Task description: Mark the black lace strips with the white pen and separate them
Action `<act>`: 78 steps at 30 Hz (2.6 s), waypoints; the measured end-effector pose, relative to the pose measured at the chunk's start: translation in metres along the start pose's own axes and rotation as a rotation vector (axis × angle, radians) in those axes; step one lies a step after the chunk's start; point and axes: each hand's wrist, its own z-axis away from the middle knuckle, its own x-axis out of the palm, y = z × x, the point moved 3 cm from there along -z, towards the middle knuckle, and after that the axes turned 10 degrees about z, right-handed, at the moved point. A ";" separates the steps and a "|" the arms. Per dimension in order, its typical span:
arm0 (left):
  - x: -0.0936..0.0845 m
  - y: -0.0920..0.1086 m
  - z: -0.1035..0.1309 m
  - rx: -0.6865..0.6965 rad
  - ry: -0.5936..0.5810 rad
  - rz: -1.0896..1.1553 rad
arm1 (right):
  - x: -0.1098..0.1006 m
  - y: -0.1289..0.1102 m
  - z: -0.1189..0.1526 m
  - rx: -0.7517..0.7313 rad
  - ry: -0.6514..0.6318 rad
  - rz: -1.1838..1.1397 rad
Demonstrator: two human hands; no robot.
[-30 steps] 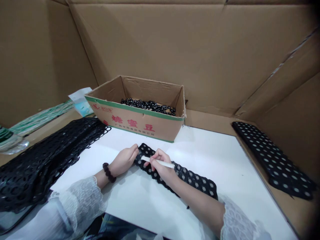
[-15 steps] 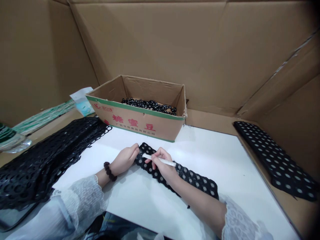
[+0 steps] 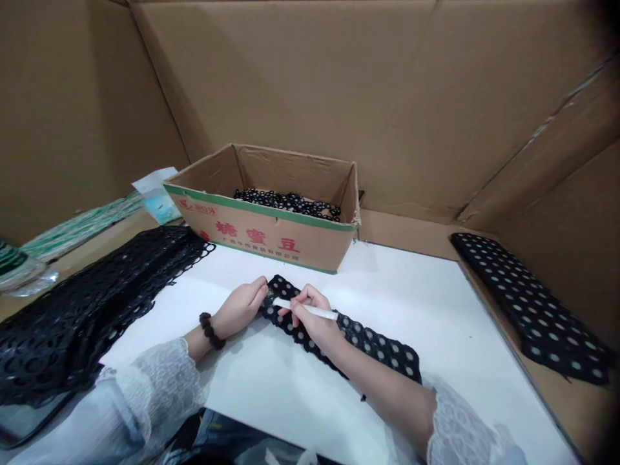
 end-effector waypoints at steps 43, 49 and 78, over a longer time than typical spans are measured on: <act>-0.012 0.005 0.014 -0.001 -0.328 -0.008 | 0.000 0.002 0.000 -0.028 -0.052 0.085; -0.014 0.000 0.026 -0.032 -0.367 0.165 | 0.004 0.004 0.003 -0.087 -0.154 0.155; -0.010 0.000 0.034 -0.199 -0.161 0.153 | 0.006 0.003 0.004 -0.133 -0.152 0.316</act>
